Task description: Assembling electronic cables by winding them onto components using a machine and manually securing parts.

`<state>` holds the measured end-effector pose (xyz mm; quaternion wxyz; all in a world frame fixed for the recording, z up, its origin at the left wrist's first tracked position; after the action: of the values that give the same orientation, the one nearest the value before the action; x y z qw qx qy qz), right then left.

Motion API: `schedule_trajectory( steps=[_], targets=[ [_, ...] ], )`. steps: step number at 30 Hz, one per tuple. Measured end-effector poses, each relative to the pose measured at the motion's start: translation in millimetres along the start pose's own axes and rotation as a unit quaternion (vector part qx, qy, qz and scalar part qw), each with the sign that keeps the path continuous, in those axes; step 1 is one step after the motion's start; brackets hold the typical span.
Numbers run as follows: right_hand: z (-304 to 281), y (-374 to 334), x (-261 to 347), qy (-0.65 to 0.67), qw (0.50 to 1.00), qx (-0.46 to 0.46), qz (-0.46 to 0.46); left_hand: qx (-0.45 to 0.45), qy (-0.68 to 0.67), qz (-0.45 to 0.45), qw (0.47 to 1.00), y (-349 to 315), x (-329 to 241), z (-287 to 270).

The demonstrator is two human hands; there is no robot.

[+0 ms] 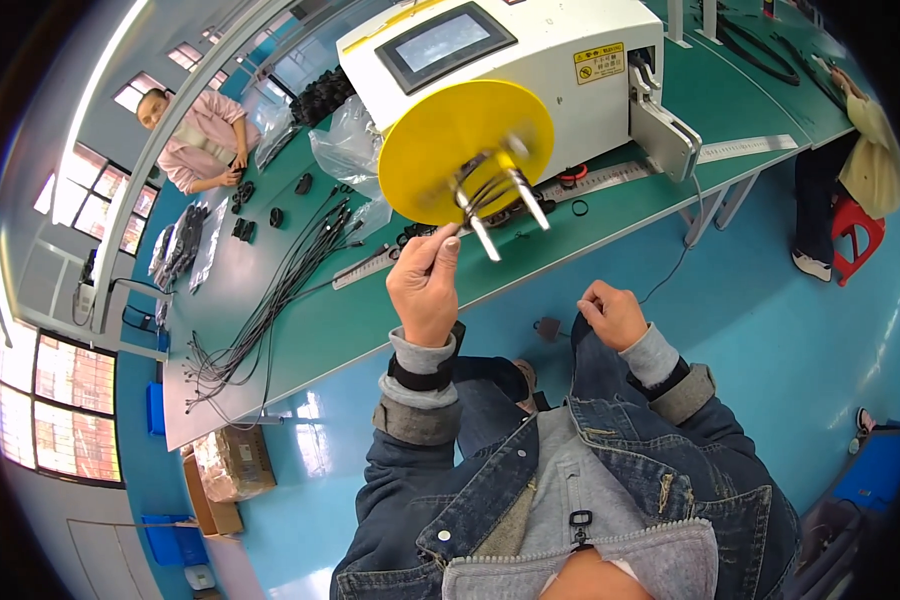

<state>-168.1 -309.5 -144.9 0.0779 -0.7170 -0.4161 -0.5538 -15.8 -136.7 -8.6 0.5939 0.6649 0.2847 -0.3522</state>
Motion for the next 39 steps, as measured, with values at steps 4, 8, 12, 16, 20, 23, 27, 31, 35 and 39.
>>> schedule_trajectory(
  steps=[4, 8, 12, 16, 20, 23, 27, 31, 35, 39],
  targets=[
    [-1.8, -0.9, -0.8, 0.000, 1.000, 0.008, 0.006, -0.005, 0.001, 0.026, 1.000, -7.3, 1.0, 5.9],
    [-2.6, 1.3, -1.3, 0.020, 1.000, 0.006, 0.008, -0.031, -0.041, 0.017, 0.999, -5.9, -8.0, 17.4],
    [-8.1, 12.7, 19.9, 0.049, 0.998, -0.001, -0.025, -0.040, 0.050, 0.164, 0.984, 5.5, -29.8, 28.4],
    [-19.1, 39.8, 52.9, 0.099, 0.989, -0.078, -0.077, -0.017, 0.080, 0.203, 0.976, 2.3, -39.0, 46.1],
    [-24.2, 69.2, 82.6, 0.110, 0.984, -0.102, -0.097, -0.017, 0.077, 0.171, 0.982, 2.2, -39.2, 50.8],
    [-21.7, 88.6, 97.9, 0.047, 0.970, -0.122, -0.205, 0.037, 0.218, 0.192, 0.956, 10.1, -39.4, 55.2],
    [0.6, 106.4, 93.9, 0.064, 0.954, -0.117, -0.267, 0.048, 0.274, 0.231, 0.932, 13.0, -31.1, 59.6],
    [12.1, 109.3, 100.0, 0.104, 0.964, -0.046, -0.240, 0.134, 0.356, 0.356, 0.854, 17.1, -0.3, 49.5],
    [20.3, 109.1, 94.8, 0.193, 0.964, -0.032, -0.182, 0.128, 0.282, 0.326, 0.893, 17.0, -6.2, 50.8],
    [31.6, 101.0, 90.1, 0.302, 0.944, -0.026, -0.130, 0.176, 0.221, 0.172, 0.944, 19.0, -33.7, 55.7]
  ],
)
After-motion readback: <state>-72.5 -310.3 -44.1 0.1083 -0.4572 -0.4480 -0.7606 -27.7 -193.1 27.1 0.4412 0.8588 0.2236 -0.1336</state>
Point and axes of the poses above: each hand's wrist, its own y-axis towards the middle knuckle, its own z-axis out of the palm, x = y × z, the point moved 2 cm from there along y, towards the middle knuckle, and after that the axes turned 15 degrees about -x, right-handed, at the moved point
